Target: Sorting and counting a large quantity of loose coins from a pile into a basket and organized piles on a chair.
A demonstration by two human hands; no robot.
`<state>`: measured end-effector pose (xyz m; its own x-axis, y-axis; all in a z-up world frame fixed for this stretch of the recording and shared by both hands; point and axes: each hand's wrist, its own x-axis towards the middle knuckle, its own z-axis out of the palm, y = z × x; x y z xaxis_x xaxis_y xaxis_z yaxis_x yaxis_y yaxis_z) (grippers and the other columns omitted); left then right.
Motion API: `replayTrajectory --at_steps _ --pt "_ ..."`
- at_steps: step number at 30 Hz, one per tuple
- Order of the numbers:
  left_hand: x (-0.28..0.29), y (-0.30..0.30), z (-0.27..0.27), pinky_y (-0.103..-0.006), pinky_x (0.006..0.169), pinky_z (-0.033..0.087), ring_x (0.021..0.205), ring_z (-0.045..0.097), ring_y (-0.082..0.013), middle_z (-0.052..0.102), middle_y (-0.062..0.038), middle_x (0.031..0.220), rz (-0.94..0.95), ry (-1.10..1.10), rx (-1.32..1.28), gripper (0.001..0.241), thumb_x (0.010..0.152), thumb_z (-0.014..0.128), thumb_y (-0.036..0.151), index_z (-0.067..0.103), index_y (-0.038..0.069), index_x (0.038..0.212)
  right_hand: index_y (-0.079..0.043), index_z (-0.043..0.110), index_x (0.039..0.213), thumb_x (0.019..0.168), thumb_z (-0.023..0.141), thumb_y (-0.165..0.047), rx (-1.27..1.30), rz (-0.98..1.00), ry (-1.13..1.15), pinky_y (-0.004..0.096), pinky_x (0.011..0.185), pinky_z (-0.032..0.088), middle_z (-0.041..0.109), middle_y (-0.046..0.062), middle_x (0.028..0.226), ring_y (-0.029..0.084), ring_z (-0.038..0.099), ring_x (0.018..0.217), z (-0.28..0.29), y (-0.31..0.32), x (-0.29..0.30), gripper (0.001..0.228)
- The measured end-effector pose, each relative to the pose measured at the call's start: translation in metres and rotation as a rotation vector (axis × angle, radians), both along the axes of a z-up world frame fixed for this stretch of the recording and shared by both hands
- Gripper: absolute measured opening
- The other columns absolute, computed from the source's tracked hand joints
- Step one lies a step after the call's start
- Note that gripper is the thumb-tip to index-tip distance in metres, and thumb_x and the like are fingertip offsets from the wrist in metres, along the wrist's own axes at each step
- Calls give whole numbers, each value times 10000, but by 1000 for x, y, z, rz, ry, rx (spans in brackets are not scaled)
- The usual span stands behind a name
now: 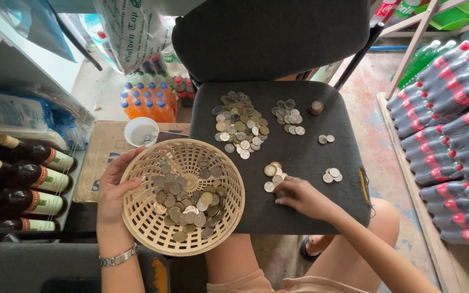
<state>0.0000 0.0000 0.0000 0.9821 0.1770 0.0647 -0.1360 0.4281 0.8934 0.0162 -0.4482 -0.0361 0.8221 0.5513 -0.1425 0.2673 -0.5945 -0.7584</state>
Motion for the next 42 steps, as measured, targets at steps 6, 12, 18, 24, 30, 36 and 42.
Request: replayTrajectory --at_steps 6,12,18,24,30,36,42 --pt "-2 -4 8 -456 1102 474 1331 578 -352 611 -214 1382 9 10 -28 624 699 558 -234 609 42 1256 122 584 1196 977 550 -42 828 -473 693 333 754 651 704 274 1082 345 752 953 -10 5 21 276" --pt "1 -1 0 -447 1086 482 1313 587 -346 612 -214 1380 1 20 -43 629 697 554 -236 618 52 1253 134 447 1431 1047 443 -282 1090 -500 863 398 880 604 508 435 1394 413 643 1159 3 17 39 567" --pt "3 -1 -2 -462 1084 484 1310 588 -360 613 -224 1377 2 -2 -41 643 675 588 -236 616 35 1257 128 508 1378 1005 526 -71 1009 -496 778 302 721 653 689 339 1169 291 752 938 -20 31 66 424" --pt "5 -2 -4 -433 1097 465 1322 581 -333 620 -208 1382 -10 -32 -40 637 663 628 -209 627 34 1252 -59 651 1129 1004 672 -219 899 -441 612 195 425 484 579 79 797 116 578 573 -44 58 143 204" --pt "3 -6 -1 -458 1088 467 1315 581 -354 626 -237 1363 -12 -38 -41 645 652 619 -243 631 12 1244 -15 686 981 974 741 -266 661 -488 499 218 404 392 487 -2 682 104 532 501 -33 78 178 257" --pt "1 -10 6 -470 1091 460 1310 584 -366 626 -242 1360 -9 -9 -54 660 645 631 -233 632 26 1252 20 595 1360 1044 473 -492 827 -470 708 345 877 619 704 227 1165 267 730 1045 -7 63 163 613" --pt "0 -6 4 -485 1093 456 1318 578 -374 616 -255 1367 -5 9 -44 652 655 625 -235 623 15 1257 92 531 1372 1018 551 -122 661 -512 543 355 943 564 645 297 1275 353 673 1152 -5 19 162 415"
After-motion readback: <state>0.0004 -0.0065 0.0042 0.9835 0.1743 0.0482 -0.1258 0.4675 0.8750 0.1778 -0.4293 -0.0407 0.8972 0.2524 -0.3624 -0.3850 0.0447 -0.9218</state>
